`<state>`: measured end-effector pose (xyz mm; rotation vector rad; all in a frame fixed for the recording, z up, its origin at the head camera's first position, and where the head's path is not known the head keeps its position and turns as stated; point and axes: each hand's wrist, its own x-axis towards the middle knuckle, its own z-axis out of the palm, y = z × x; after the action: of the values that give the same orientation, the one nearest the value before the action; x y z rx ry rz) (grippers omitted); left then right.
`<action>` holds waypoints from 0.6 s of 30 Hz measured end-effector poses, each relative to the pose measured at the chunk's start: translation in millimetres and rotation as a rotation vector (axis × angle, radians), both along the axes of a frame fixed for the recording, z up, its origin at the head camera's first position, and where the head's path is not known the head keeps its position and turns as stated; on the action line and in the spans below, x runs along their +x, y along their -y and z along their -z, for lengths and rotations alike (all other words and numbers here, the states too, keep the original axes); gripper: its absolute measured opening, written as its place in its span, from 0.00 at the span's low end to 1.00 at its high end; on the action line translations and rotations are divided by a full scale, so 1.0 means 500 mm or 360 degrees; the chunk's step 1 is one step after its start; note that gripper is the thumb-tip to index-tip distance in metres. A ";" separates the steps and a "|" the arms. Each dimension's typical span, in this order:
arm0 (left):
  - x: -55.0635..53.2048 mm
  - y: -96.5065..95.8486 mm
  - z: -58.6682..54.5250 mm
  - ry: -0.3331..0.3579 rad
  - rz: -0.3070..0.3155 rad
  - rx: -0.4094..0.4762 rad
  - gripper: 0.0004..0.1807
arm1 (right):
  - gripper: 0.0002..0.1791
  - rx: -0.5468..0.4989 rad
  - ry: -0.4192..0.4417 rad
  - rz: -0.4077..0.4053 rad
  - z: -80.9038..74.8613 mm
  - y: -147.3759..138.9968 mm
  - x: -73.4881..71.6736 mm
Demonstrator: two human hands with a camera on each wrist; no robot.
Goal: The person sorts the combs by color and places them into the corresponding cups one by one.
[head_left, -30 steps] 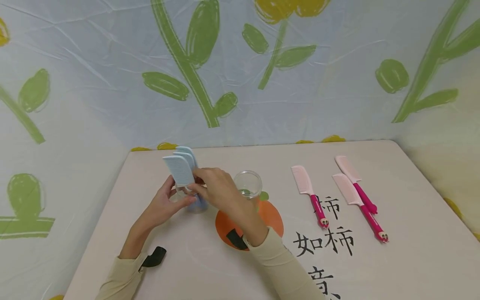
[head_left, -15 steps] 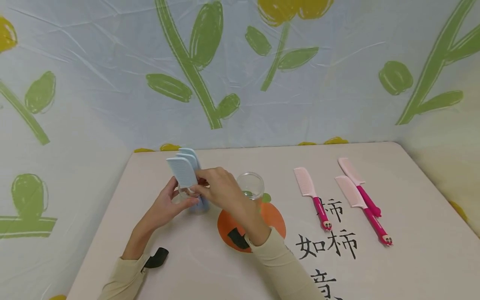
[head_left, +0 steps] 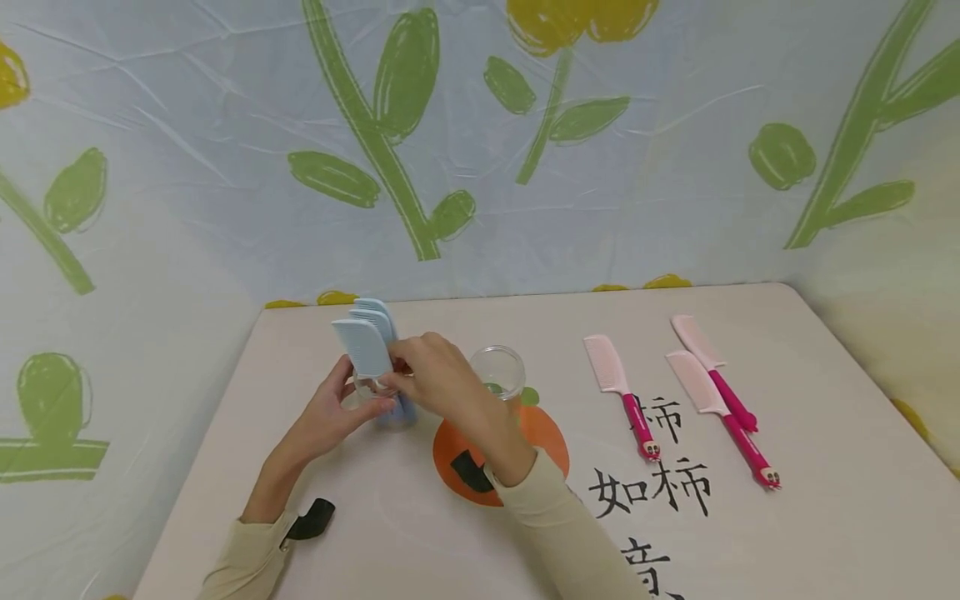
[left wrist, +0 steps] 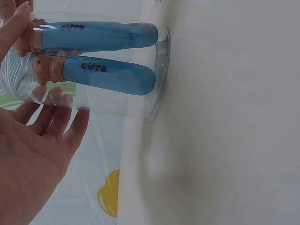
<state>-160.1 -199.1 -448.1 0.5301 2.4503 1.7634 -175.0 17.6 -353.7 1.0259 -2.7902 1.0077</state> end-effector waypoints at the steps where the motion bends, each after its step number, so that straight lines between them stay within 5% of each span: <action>1: 0.000 0.000 -0.001 0.0006 0.0000 0.0000 0.45 | 0.08 0.0033 -0.0006 0.0003 -0.002 0.001 0.000; 8: -0.001 0.004 0.001 0.0004 -0.0002 0.0003 0.44 | 0.08 0.0113 -0.0031 -0.0011 -0.005 0.004 -0.001; 18: -0.006 0.003 0.004 0.0010 0.0001 0.0002 0.42 | 0.09 -0.0127 0.0107 -0.0229 -0.001 -0.019 -0.016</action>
<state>-162.9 -200.6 -450.1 0.5242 2.4450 1.7637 -183.0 26.8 -353.2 1.2190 -2.7356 1.1799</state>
